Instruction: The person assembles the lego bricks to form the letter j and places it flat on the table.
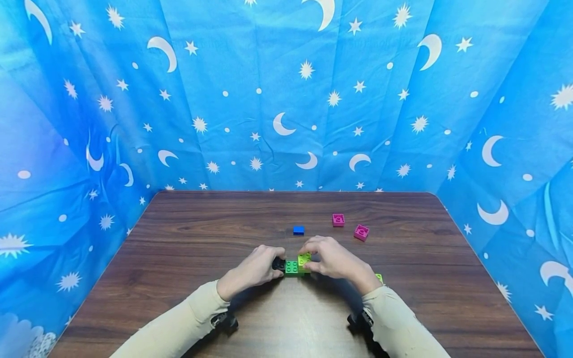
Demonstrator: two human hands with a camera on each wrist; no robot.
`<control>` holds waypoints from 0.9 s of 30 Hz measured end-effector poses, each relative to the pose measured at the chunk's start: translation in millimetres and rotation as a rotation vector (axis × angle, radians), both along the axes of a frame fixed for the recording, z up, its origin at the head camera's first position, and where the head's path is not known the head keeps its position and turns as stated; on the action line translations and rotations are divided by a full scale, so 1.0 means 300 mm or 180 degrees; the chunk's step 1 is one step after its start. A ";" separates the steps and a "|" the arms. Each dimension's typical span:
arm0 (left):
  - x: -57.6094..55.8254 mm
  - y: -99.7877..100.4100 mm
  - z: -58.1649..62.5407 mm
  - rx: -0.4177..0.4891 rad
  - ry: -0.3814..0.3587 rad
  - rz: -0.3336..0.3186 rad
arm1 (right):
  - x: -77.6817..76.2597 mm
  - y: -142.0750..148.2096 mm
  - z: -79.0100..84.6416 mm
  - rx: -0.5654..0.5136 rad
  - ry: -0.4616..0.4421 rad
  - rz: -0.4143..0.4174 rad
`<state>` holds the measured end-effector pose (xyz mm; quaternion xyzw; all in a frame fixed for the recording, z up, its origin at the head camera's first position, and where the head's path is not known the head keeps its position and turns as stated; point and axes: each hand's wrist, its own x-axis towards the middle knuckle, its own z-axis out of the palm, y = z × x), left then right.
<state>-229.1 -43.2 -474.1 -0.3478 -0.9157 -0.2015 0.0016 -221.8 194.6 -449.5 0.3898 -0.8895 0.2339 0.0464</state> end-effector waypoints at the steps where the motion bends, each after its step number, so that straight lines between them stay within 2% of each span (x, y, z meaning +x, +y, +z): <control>1: 0.000 -0.001 0.001 -0.0002 -0.0004 0.0001 | -0.001 -0.001 -0.002 -0.0005 0.0000 -0.0002; 15: 0.000 -0.008 0.001 -0.0032 -0.0095 0.0012 | -0.003 -0.008 -0.006 -0.0228 -0.0316 0.0000; 27: -0.003 -0.005 0.001 -0.0042 -0.0032 0.0004 | -0.006 0.002 -0.020 -0.0217 -0.0243 -0.0033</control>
